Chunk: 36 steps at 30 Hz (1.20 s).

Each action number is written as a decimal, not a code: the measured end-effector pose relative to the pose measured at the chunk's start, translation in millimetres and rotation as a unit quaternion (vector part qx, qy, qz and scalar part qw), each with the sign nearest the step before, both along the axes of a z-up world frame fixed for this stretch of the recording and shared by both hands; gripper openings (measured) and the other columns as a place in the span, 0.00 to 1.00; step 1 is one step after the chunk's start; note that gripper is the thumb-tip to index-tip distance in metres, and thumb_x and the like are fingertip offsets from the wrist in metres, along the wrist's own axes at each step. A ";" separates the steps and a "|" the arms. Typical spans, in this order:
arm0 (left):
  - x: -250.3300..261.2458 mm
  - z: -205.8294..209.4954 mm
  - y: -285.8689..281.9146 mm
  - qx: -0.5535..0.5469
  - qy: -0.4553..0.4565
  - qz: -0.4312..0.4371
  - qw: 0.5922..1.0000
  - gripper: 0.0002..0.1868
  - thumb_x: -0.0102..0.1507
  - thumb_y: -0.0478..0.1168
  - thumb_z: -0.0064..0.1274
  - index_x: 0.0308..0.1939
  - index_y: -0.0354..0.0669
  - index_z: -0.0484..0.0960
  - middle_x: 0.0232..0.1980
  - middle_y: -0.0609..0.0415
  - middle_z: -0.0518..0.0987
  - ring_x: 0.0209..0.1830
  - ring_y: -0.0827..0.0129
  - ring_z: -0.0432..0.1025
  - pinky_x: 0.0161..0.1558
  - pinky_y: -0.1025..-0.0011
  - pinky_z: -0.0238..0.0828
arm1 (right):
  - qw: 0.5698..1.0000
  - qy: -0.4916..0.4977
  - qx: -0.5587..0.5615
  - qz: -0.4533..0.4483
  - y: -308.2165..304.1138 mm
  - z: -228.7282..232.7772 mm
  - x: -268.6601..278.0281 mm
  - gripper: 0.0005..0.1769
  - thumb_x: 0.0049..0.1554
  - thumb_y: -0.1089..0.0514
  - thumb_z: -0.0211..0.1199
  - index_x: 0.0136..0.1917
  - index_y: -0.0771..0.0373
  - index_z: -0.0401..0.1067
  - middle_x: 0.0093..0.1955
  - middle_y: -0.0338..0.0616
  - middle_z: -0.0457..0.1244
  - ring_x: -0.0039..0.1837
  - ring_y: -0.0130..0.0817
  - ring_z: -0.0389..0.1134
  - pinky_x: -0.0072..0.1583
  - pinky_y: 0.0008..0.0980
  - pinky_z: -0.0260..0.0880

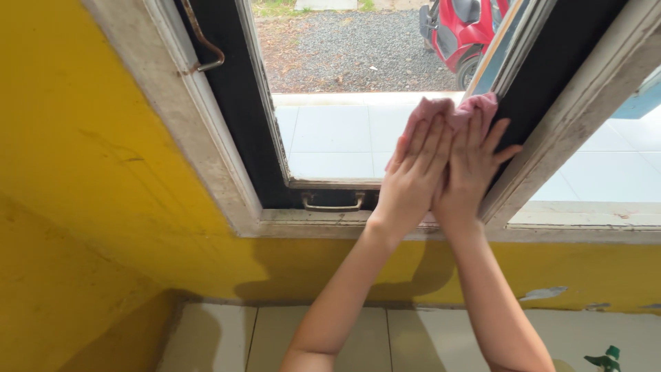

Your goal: Cleaning a glass window with a pink cloth.

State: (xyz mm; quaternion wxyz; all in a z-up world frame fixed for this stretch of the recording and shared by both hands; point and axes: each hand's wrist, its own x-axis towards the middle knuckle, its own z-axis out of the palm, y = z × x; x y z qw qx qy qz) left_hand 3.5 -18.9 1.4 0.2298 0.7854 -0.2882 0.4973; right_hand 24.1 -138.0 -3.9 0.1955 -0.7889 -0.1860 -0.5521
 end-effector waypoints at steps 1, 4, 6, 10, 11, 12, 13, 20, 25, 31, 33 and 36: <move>-0.3 -0.4 3.9 0.029 -0.016 0.059 0.998 0.29 0.72 0.36 0.41 0.79 0.40 0.64 0.83 0.47 0.60 0.86 0.59 0.51 0.85 0.54 0.31 | 1.000 -0.004 0.021 0.015 6.3 -0.6 1.4 0.30 0.69 0.58 0.47 0.81 0.72 0.56 0.86 0.61 0.45 0.86 0.73 0.34 0.76 0.76 0.17; -1.5 -0.6 17.2 0.057 -0.044 0.139 0.988 0.29 0.73 0.37 0.42 0.79 0.43 0.65 0.82 0.53 0.61 0.85 0.65 0.53 0.82 0.54 0.21 | 0.998 -0.012 0.049 0.043 26.2 0.0 -0.3 0.29 0.72 0.60 0.47 0.83 0.72 0.54 0.87 0.58 0.43 0.88 0.69 0.33 0.81 0.72 0.21; -1.4 -0.9 31.1 0.059 -0.057 0.166 0.983 0.28 0.74 0.37 0.42 0.79 0.44 0.65 0.82 0.55 0.62 0.85 0.66 0.53 0.82 0.54 0.18 | 0.996 -0.016 0.059 0.061 42.7 1.9 -0.4 0.28 0.73 0.60 0.48 0.83 0.71 0.53 0.88 0.56 0.42 0.89 0.66 0.33 0.84 0.70 0.24; 8.7 -11.8 61.0 0.032 -0.037 0.180 0.983 0.27 0.74 0.38 0.41 0.78 0.45 0.67 0.82 0.54 0.62 0.85 0.66 0.54 0.83 0.52 0.21 | 0.992 -0.034 0.051 0.108 76.0 5.5 2.4 0.28 0.70 0.65 0.52 0.81 0.73 0.56 0.86 0.61 0.44 0.87 0.66 0.34 0.85 0.60 0.32; 12.6 -16.0 69.2 0.003 -0.017 0.158 0.987 0.26 0.75 0.39 0.41 0.78 0.45 0.68 0.82 0.53 0.62 0.85 0.66 0.55 0.84 0.51 0.22 | 0.989 -0.044 0.052 0.130 85.4 6.9 2.2 0.27 0.69 0.66 0.52 0.80 0.73 0.58 0.85 0.61 0.45 0.87 0.66 0.36 0.85 0.58 0.35; 14.6 -20.7 80.9 0.004 -0.019 0.161 0.987 0.26 0.75 0.39 0.41 0.78 0.45 0.68 0.82 0.53 0.62 0.85 0.66 0.55 0.84 0.51 0.22 | 0.989 -0.046 0.053 0.133 97.3 9.7 -1.9 0.27 0.69 0.66 0.52 0.80 0.73 0.58 0.85 0.61 0.45 0.87 0.66 0.36 0.85 0.58 0.35; 17.7 -24.2 93.0 -0.010 -0.039 0.171 0.984 0.25 0.75 0.39 0.40 0.77 0.46 0.68 0.82 0.52 0.63 0.85 0.64 0.55 0.83 0.48 0.20 | 0.986 -0.042 0.048 0.153 109.3 13.5 -5.2 0.28 0.67 0.67 0.53 0.79 0.74 0.58 0.84 0.63 0.46 0.87 0.66 0.38 0.84 0.58 0.34; 7.7 -27.2 157.9 -0.002 -0.057 0.295 0.954 0.27 0.72 0.37 0.41 0.75 0.35 0.66 0.81 0.44 0.61 0.84 0.57 0.52 0.78 0.37 0.22 | 0.974 0.009 0.008 0.227 176.0 17.2 -18.6 0.32 0.61 0.70 0.54 0.79 0.71 0.60 0.84 0.59 0.49 0.87 0.58 0.38 0.83 0.57 0.34; 1.0 -19.7 143.3 -0.077 -0.017 0.162 0.984 0.31 0.69 0.35 0.42 0.76 0.27 0.61 0.81 0.34 0.56 0.85 0.45 0.46 0.79 0.38 0.26 | 0.980 0.045 -0.029 0.193 154.1 22.2 -20.9 0.35 0.60 0.68 0.56 0.80 0.65 0.60 0.84 0.50 0.50 0.87 0.57 0.39 0.82 0.62 0.33; 13.9 -18.4 95.7 -0.089 -0.031 0.097 0.991 0.29 0.72 0.34 0.42 0.77 0.29 0.61 0.82 0.34 0.57 0.86 0.41 0.47 0.84 0.45 0.39 | 0.994 0.033 -0.053 0.094 103.2 11.4 -13.8 0.36 0.60 0.66 0.57 0.81 0.65 0.59 0.84 0.49 0.51 0.86 0.60 0.40 0.81 0.67 0.30; 17.1 -16.7 75.6 -0.081 -0.033 0.116 0.989 0.25 0.77 0.33 0.42 0.78 0.33 0.64 0.84 0.40 0.60 0.88 0.46 0.50 0.89 0.47 0.43 | 0.995 0.020 -0.054 0.078 82.1 9.8 -11.0 0.35 0.61 0.66 0.56 0.81 0.65 0.59 0.84 0.49 0.51 0.87 0.61 0.40 0.81 0.67 0.29; 7.5 -0.4 43.0 -0.074 -0.047 0.027 0.996 0.29 0.71 0.32 0.43 0.77 0.30 0.64 0.82 0.34 0.59 0.86 0.44 0.48 0.84 0.48 0.46 | 0.997 0.029 -0.044 0.053 44.7 7.2 -4.5 0.34 0.61 0.64 0.54 0.81 0.69 0.58 0.84 0.57 0.48 0.86 0.66 0.38 0.79 0.69 0.25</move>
